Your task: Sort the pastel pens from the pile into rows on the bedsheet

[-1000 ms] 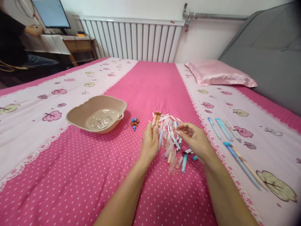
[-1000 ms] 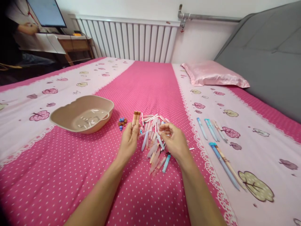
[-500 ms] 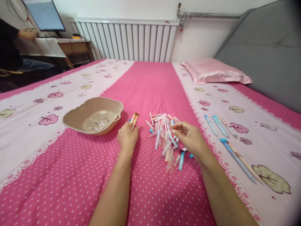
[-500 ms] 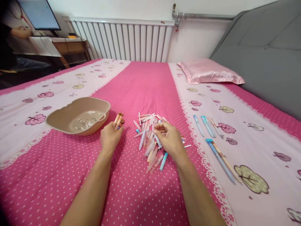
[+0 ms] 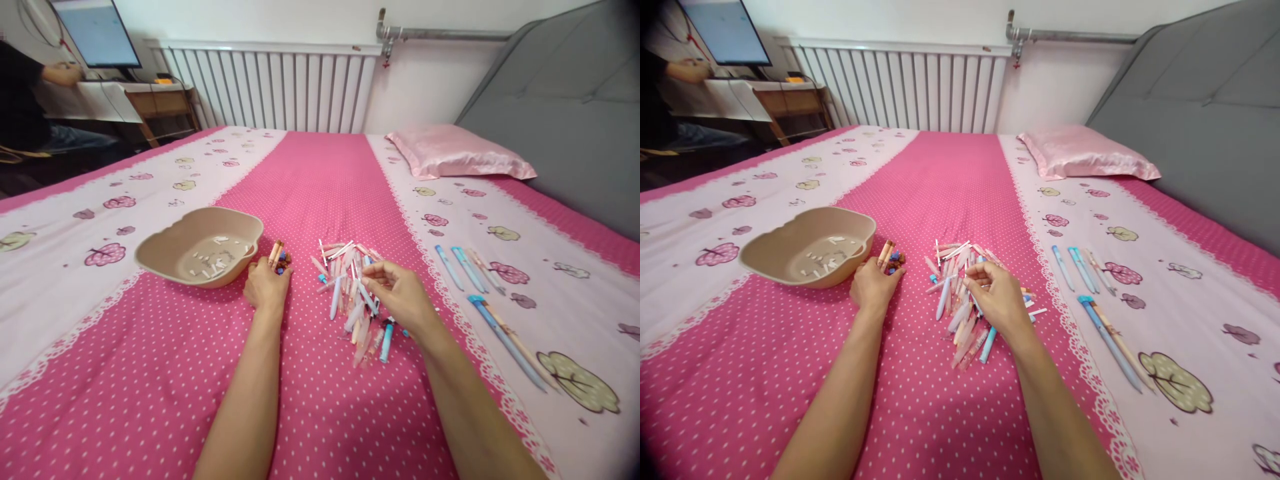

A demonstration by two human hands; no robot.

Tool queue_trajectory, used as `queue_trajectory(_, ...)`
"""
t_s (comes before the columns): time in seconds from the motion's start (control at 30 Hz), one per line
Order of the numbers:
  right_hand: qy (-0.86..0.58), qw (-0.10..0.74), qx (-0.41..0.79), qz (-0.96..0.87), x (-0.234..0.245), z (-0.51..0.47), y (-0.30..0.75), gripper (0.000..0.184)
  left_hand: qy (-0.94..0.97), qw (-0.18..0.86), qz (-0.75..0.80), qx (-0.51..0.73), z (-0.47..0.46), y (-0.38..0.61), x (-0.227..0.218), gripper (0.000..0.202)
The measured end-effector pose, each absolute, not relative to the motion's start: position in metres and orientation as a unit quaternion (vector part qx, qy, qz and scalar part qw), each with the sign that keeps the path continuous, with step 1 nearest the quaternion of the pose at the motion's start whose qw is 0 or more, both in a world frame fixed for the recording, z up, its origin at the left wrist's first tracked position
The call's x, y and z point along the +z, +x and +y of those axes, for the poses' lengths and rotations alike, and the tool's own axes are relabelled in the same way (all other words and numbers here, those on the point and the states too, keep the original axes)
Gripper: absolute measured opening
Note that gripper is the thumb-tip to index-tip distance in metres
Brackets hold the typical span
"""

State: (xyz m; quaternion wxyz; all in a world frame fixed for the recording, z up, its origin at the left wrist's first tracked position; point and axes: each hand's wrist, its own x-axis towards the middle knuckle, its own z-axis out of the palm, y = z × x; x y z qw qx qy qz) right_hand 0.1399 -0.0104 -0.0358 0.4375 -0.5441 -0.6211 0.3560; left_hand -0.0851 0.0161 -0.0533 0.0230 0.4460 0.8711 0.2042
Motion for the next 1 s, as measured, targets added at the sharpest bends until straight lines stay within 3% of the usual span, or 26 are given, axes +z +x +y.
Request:
queue_trajectory(0.73, -0.538, 0.432, 0.358, -0.629, -0.035, -0.012, 0.135, 0.015, 0.481, 0.077, 0.847, 0.213, 0.019, -0.084, -0.049, 0.033)
queue_trajectory(1.0, -0.531, 0.438, 0.353, -0.633, -0.036, -0.011, 0.137, 0.013, 0.483, 0.069, 0.827, 0.28, 0.018, -0.086, -0.044, 0.032)
